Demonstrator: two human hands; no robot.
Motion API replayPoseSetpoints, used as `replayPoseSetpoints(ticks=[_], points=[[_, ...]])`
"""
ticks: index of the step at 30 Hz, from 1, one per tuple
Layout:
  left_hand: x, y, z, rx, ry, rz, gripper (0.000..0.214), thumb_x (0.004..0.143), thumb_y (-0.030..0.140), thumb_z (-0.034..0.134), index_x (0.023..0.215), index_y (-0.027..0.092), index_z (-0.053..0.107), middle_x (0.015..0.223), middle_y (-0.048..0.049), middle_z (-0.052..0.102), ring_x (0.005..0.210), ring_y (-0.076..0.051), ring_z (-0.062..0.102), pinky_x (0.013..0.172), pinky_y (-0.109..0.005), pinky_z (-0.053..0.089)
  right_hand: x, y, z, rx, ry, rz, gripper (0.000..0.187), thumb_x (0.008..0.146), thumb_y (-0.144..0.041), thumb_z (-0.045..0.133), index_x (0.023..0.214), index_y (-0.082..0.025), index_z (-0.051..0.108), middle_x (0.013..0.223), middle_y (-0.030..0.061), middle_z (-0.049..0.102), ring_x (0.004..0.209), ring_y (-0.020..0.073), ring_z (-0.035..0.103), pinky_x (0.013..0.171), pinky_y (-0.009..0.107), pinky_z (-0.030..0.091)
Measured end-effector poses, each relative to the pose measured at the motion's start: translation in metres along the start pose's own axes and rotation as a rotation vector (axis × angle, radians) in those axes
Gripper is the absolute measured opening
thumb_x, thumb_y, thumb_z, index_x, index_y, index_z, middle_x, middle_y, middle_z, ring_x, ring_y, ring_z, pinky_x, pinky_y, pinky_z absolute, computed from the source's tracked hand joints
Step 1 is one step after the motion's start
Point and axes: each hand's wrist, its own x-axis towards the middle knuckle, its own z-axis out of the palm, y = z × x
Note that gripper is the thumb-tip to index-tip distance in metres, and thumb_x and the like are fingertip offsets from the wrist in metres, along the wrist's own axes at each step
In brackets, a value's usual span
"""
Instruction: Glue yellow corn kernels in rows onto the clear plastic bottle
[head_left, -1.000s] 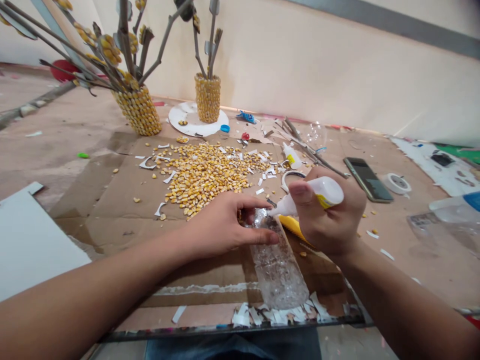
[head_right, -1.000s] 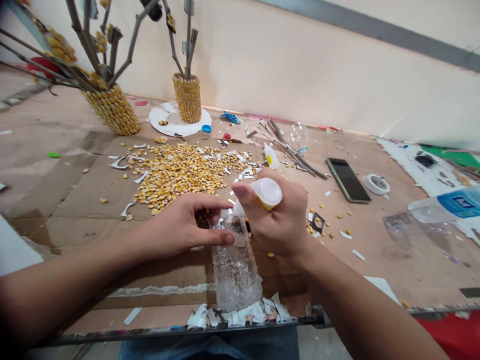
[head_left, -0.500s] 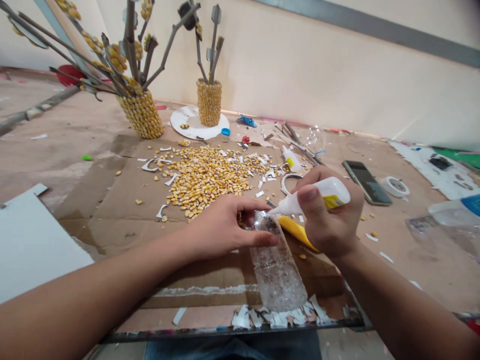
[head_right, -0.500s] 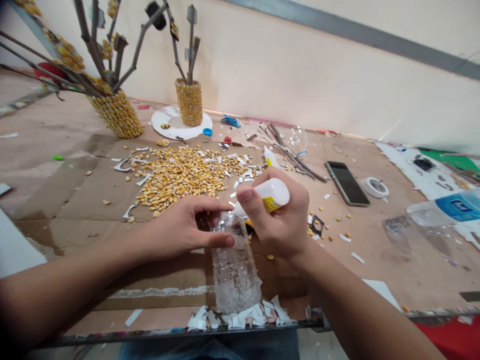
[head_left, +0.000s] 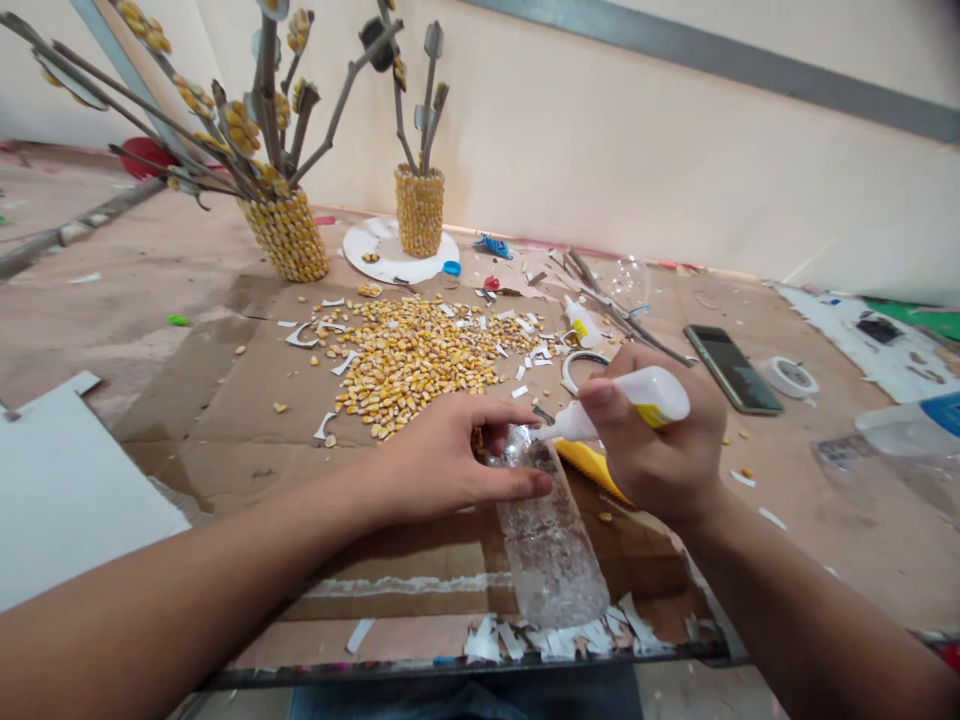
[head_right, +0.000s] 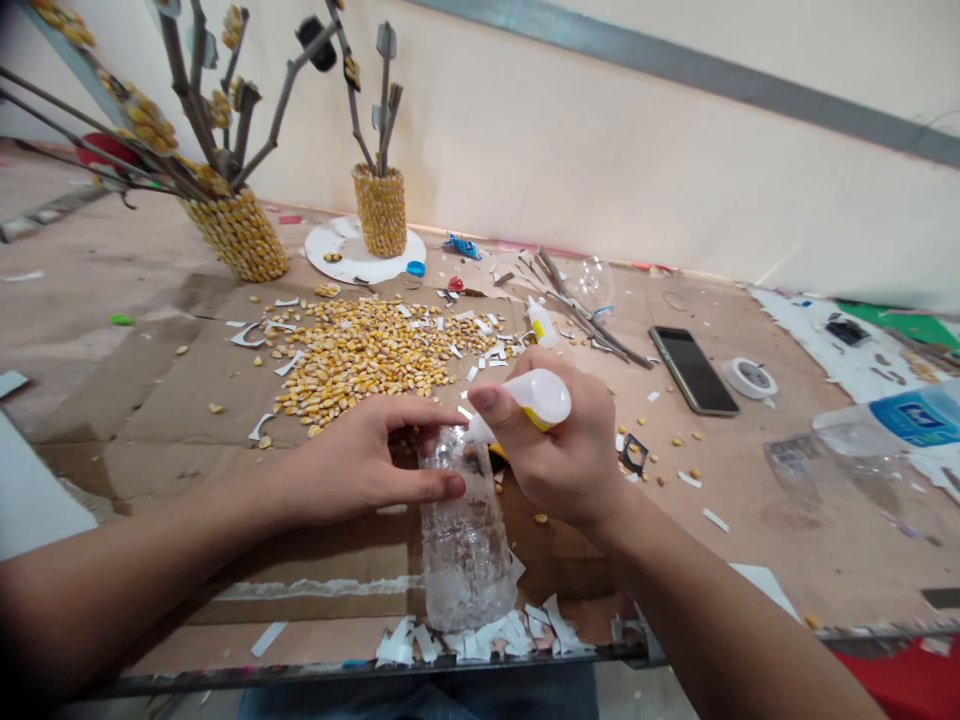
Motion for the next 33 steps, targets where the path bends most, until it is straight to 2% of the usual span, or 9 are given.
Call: replayPoseSetpoints(ticks=[3,8,12,18,21,24,27,30,33], points=[[0.0,0.0,0.0,0.006,0.002,-0.007,0.044,0.083,0.043,0.088,0.119,0.019,0.083,0.072,0.0061,0.052,0.067,-0.011,0.049,0.061,-0.026,0.036,-0.002,0.0,0.001,-0.033,0.017,-0.032,0.047,0.1,-0.038,0.076,0.064,-0.023,0.05,0.053,-0.0071,0.041,0.043,0.0082,0.031,0.041,0.027,0.022],[-0.001,0.0,-0.001,0.013,0.001,0.003,0.047,0.084,0.047,0.088,0.121,0.019,0.083,0.073,0.0057,0.051,0.067,-0.012,0.047,0.062,-0.026,0.035,-0.007,0.001,0.0,0.001,-0.01,-0.058,0.037,0.101,-0.043,0.074,0.073,-0.024,0.059,0.056,-0.0033,0.055,0.044,0.0115,0.046,0.04,0.027,0.029],[-0.001,0.0,-0.001,-0.01,-0.002,0.0,0.045,0.084,0.045,0.088,0.12,0.02,0.084,0.072,0.0059,0.05,0.066,-0.011,0.046,0.062,-0.026,0.034,-0.008,0.002,-0.002,0.009,-0.014,-0.042,0.033,0.099,-0.045,0.076,0.077,-0.025,0.063,0.057,-0.002,0.06,0.044,0.0117,0.049,0.041,0.03,0.03],[-0.001,-0.001,-0.001,-0.004,-0.003,-0.003,0.046,0.083,0.047,0.089,0.121,0.021,0.084,0.07,0.0069,0.047,0.065,-0.011,0.045,0.06,-0.027,0.034,-0.005,0.002,-0.001,0.129,-0.026,0.088,0.033,0.1,-0.048,0.075,0.078,-0.025,0.067,0.058,-0.0029,0.058,0.044,0.0108,0.044,0.041,0.03,0.029],[-0.001,0.0,0.0,0.023,0.023,-0.023,0.048,0.081,0.045,0.089,0.122,0.021,0.084,0.072,0.0066,0.049,0.065,-0.012,0.048,0.06,-0.027,0.036,-0.003,0.003,0.001,0.23,0.03,0.185,0.028,0.097,-0.049,0.078,0.083,-0.026,0.071,0.065,-0.0015,0.061,0.051,0.0138,0.052,0.044,0.031,0.034],[-0.001,0.0,0.0,0.036,0.029,-0.022,0.049,0.08,0.046,0.09,0.122,0.022,0.083,0.074,0.006,0.051,0.066,-0.012,0.05,0.061,-0.027,0.037,-0.003,0.006,0.002,0.237,0.088,0.204,0.027,0.096,-0.048,0.081,0.083,-0.027,0.07,0.065,-0.002,0.061,0.05,0.0141,0.05,0.044,0.032,0.033],[0.0,0.001,0.0,0.036,0.027,-0.006,0.047,0.08,0.046,0.089,0.12,0.022,0.084,0.072,0.0062,0.05,0.065,-0.012,0.049,0.061,-0.027,0.037,-0.002,0.011,0.002,0.209,0.097,0.14,0.035,0.094,-0.057,0.081,0.081,-0.027,0.07,0.064,-0.0015,0.06,0.049,0.0135,0.046,0.044,0.032,0.03],[0.001,0.001,0.0,0.04,0.031,-0.001,0.047,0.08,0.045,0.089,0.12,0.021,0.084,0.072,0.0063,0.05,0.064,-0.012,0.048,0.06,-0.027,0.036,-0.001,0.017,0.0,0.203,0.075,0.06,0.052,0.083,-0.076,0.081,0.079,-0.026,0.07,0.065,0.0,0.06,0.052,0.0149,0.047,0.046,0.034,0.031],[0.001,0.0,0.002,0.034,0.036,0.006,0.046,0.08,0.045,0.089,0.12,0.022,0.084,0.072,0.0061,0.051,0.065,-0.012,0.048,0.061,-0.027,0.037,-0.001,0.022,0.0,0.224,0.069,0.048,0.061,0.076,-0.086,0.078,0.077,-0.025,0.068,0.065,-0.0005,0.058,0.053,0.0154,0.046,0.047,0.034,0.031]])
